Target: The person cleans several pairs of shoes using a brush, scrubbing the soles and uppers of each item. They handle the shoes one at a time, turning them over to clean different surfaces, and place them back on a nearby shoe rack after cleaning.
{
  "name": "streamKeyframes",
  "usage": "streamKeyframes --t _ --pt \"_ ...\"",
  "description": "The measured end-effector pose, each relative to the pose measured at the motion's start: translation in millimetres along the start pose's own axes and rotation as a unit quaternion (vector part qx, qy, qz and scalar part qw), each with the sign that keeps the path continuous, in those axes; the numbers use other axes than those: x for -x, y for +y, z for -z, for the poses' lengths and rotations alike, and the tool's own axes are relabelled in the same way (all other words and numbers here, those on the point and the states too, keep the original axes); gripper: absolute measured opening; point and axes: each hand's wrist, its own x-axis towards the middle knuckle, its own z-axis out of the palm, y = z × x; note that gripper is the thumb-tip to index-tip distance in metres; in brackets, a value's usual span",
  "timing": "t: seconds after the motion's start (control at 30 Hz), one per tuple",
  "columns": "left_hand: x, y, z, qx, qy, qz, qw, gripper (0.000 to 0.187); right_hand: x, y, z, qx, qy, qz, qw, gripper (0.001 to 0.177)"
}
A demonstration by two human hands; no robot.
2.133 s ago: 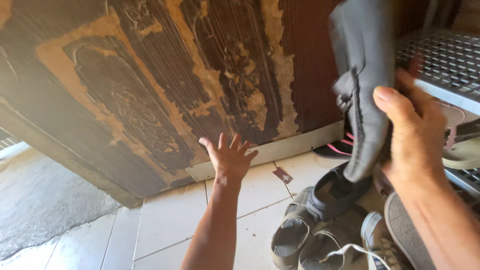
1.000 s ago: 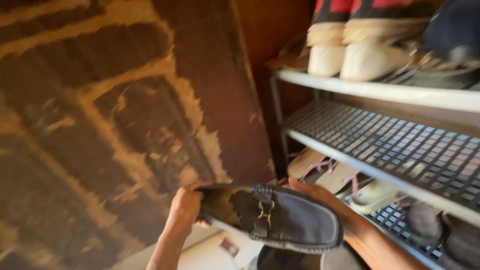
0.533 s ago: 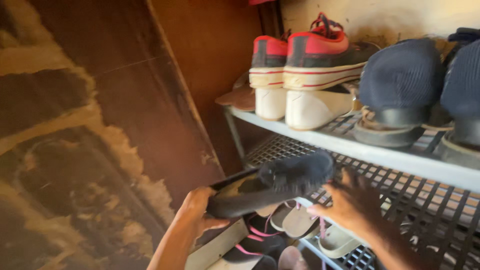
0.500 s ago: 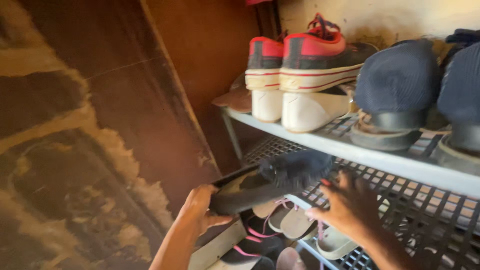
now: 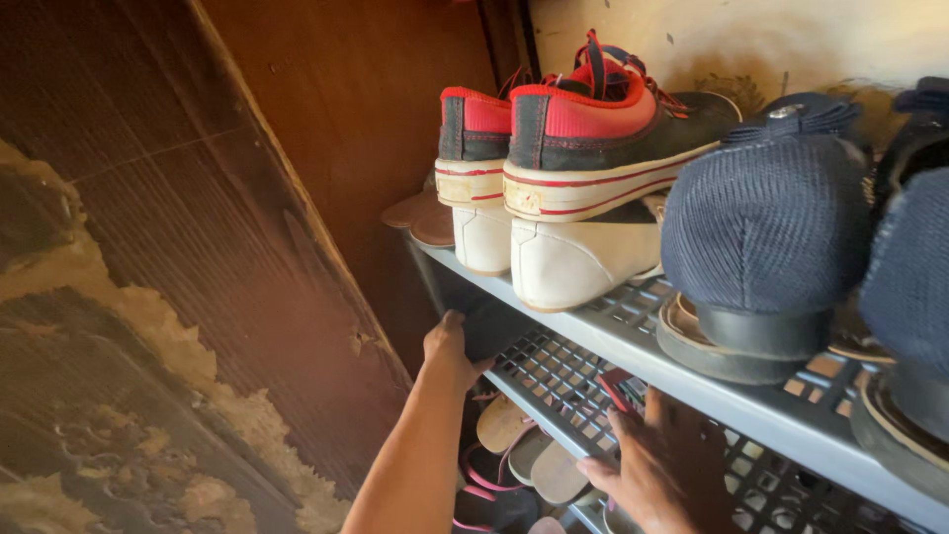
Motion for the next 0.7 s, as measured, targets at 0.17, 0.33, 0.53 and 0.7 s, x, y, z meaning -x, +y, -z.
streamKeyframes --t 0.17,0.33,0.53,0.7 --pt "-15.4 -3.5 -1.1 0.274 0.015 0.101 0.956 0.05 -11.0 3.2 -7.9 0.042 0.047 0.042 0.997 0.079" --pt "-28.6 2.6 0.0 0.238 0.043 0.118 0.963 0.058 -16.5 4.8 -21.4 0.017 0.033 0.018 0.999 0.082" --pt "-35.7 6.0 8.8 0.258 -0.021 0.139 0.956 0.073 -19.4 4.5 -31.9 0.051 0.071 0.023 0.996 0.079" --pt "-9.2 17.2 22.8 0.169 -0.108 0.16 0.967 0.085 -12.5 0.3 -23.7 0.025 0.107 0.039 0.993 0.086"
